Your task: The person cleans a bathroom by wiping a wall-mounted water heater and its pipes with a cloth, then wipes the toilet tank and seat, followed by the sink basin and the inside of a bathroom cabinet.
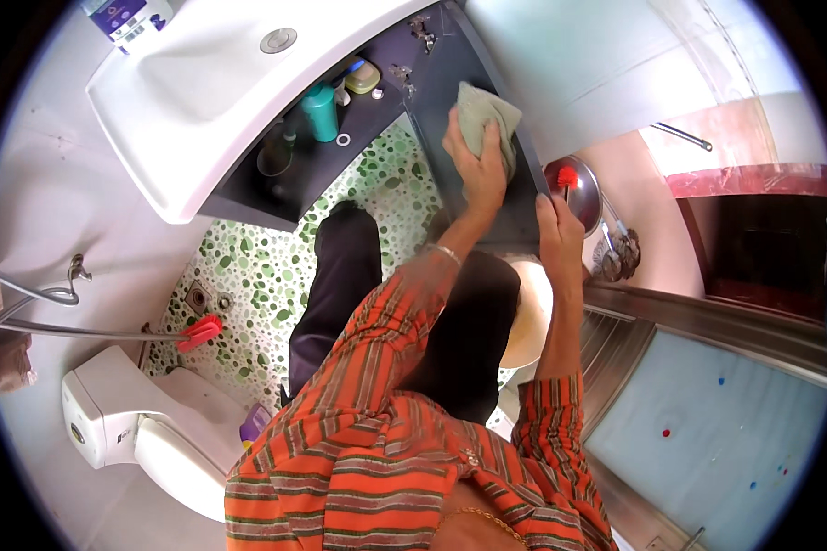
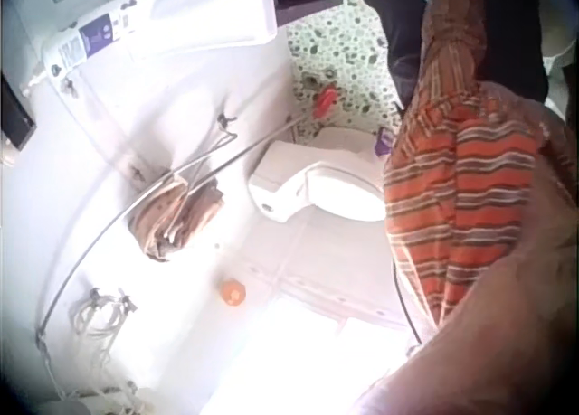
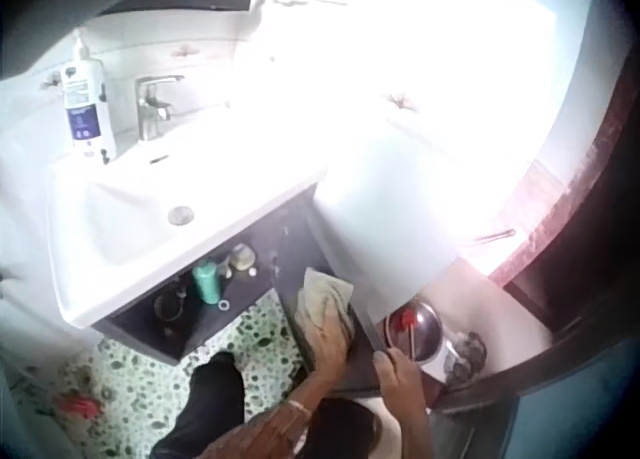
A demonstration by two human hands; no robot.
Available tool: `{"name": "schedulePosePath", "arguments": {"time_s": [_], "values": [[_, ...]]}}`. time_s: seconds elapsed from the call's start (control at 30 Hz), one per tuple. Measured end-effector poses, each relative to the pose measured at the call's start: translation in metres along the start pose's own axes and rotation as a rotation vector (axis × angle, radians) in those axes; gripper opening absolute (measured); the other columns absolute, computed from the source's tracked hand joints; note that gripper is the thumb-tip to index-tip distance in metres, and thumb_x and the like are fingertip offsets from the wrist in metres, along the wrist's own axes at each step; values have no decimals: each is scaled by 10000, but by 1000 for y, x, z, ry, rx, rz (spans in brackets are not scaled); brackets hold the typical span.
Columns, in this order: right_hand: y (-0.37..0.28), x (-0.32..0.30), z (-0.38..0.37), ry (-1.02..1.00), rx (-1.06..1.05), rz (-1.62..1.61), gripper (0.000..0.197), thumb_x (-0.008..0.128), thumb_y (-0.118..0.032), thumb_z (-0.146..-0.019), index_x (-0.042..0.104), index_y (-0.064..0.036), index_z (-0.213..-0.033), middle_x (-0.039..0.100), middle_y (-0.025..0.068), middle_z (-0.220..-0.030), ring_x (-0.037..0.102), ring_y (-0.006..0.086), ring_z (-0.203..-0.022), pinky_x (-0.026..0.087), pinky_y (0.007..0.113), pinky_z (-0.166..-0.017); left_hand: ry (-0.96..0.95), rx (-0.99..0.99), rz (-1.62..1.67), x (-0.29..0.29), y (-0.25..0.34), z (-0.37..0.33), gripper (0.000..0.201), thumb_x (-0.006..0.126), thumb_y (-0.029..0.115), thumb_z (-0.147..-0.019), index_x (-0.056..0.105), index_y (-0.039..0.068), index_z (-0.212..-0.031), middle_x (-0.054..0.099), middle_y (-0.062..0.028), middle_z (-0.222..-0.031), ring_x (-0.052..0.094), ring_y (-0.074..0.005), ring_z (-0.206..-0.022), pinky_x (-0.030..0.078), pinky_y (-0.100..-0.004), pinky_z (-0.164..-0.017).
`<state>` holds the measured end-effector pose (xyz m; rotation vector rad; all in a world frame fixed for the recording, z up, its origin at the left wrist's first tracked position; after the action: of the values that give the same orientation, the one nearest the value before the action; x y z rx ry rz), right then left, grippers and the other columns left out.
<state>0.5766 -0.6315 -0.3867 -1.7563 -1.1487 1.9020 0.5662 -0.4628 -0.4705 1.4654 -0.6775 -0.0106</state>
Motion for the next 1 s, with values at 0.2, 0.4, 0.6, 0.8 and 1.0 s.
{"name": "schedulePosePath", "arguments": {"time_s": [0.2,0.4,0.6,0.8,1.0], "values": [[-18,-4,21,12,36,-1,302,497,-276,-896,563,17,-867,480,65,-570,411,107,-540,371,282,-505,179,171,-85,3,19,-94,596,587,282,-822,354,-41,-1265,447,-258,-1122,378,-365,-1065,306,-408,-932],[-18,-8,24,22,48,-28,311,504,-285,-894,561,21,-879,487,48,-586,420,97,-560,371,260,-518,240,339,-400,-5,5,-120,625,599,331,-818,393,-80,-1241,491,-290,-1118,429,-405,-1075,329,-411,-946],[-16,-7,9,31,31,2,319,494,-270,-889,513,30,-782,403,88,-573,371,118,-564,342,294,-513,45,74,-245,-12,-40,-72,608,600,303,-809,368,-53,-1244,460,-248,-1147,387,-371,-1039,316,-394,-918],[-5,-4,-11,44,-31,-15,371,467,-308,-894,491,35,-755,391,133,-580,370,185,-559,350,336,-543,-29,-11,-323,-23,-23,51,594,609,329,-801,398,-26,-1229,483,-226,-1130,421,-381,-1019,341,-404,-897],[-1,-2,-21,64,-57,-83,386,476,-318,-888,543,42,-767,473,156,-591,436,211,-557,374,355,-562,-294,-214,-425,-25,6,95,592,631,340,-782,412,33,-1239,486,-183,-1154,427,-359,-1039,359,-412,-892]]}}
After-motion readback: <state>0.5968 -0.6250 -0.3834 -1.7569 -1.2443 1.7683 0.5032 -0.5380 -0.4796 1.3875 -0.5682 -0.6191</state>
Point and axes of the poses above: each hand's wrist, its own z-axis away from the middle knuckle, its own x-axis out of the palm, y = z × x, the point moved 10 cm from there along -z, towards the middle knuckle
